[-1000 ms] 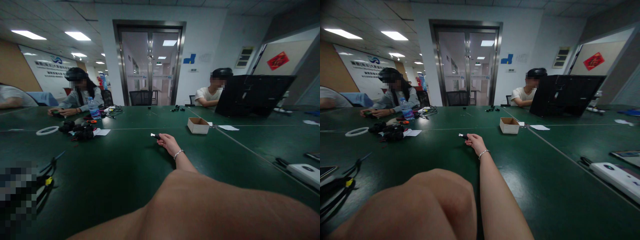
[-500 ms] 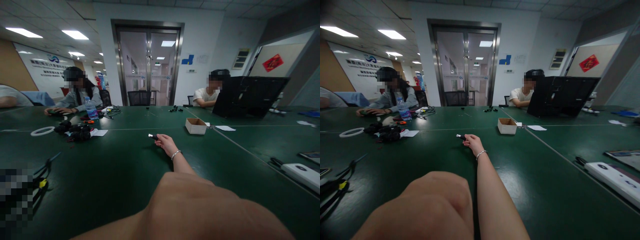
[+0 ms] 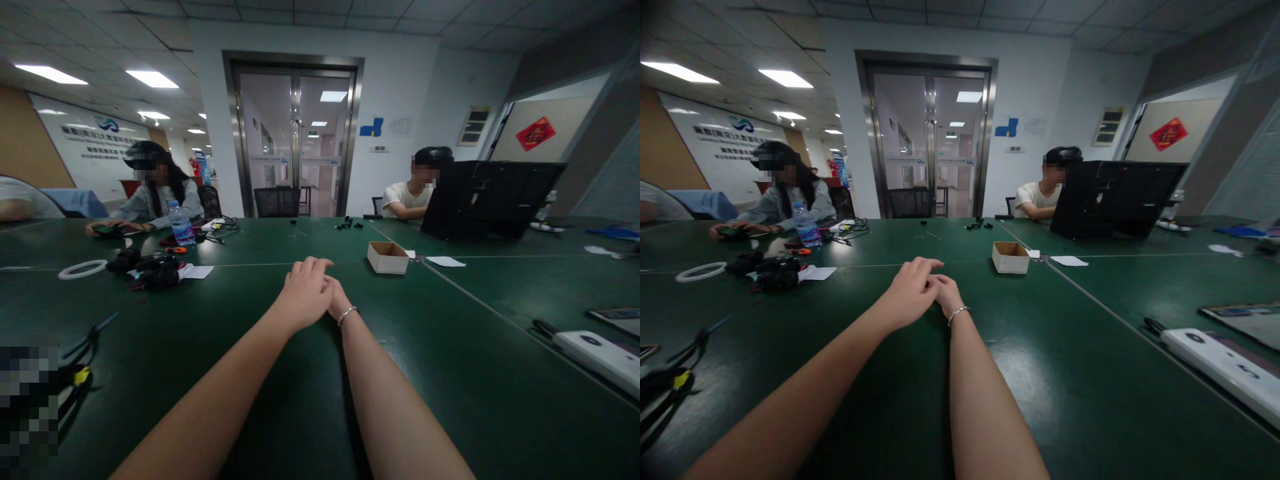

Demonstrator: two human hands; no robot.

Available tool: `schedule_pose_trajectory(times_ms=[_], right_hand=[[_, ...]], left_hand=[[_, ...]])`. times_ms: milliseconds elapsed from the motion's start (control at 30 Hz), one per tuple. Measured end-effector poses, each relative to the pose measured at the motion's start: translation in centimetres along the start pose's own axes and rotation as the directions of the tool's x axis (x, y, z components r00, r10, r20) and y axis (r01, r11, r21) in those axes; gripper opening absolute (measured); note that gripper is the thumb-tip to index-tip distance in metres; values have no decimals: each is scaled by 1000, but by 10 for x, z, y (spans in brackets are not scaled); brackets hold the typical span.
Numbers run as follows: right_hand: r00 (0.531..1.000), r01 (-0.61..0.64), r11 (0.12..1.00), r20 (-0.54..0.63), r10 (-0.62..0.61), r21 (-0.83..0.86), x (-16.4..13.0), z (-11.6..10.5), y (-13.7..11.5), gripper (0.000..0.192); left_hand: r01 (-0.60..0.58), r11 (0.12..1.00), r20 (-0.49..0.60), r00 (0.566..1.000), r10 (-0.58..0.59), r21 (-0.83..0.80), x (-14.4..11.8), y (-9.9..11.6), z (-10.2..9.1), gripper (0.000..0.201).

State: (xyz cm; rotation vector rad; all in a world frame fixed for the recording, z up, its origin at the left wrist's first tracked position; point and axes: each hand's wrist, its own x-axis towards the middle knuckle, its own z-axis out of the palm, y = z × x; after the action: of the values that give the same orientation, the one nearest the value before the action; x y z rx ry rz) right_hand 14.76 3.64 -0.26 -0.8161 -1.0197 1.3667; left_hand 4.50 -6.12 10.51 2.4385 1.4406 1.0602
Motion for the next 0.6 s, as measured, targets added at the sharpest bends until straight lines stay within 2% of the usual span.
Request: schedule_pose_trajectory(times_ms=[67, 167, 200, 300, 433, 500, 600], right_hand=[[999, -37, 999, 4, 37, 36, -1, 1, -1, 20], [996, -87, 995, 19, 86, 47, -1, 3, -4, 15], [996, -94, 995, 12, 93, 39, -1, 4, -5, 14], [994, -104, 995, -14, 104, 13, -1, 4, -7, 11], [995, -104, 994, -9, 104, -11, -1, 4, -6, 9], [994, -105, 994, -12, 104, -12, -1, 3, -6, 9], [995, -100, 995, -12, 100, -8, -1, 3, -5, 8]], left_hand=[[174, 980, -55, 984, -169, 98, 13, -31, 14, 35], [384, 922, -121, 918, -377, 40, 17, -71, 36, 34], [401, 916, -110, 910, -400, -20, 16, -82, 44, 33], [337, 908, -35, 934, -356, -249, 7, -112, 66, 32], [317, 792, 65, 941, -333, -522, -2, -135, 80, 36], [313, 772, 45, 936, -348, -553, -3, -139, 80, 37], [318, 796, 2, 929, -370, -515, -2, -139, 79, 31]])
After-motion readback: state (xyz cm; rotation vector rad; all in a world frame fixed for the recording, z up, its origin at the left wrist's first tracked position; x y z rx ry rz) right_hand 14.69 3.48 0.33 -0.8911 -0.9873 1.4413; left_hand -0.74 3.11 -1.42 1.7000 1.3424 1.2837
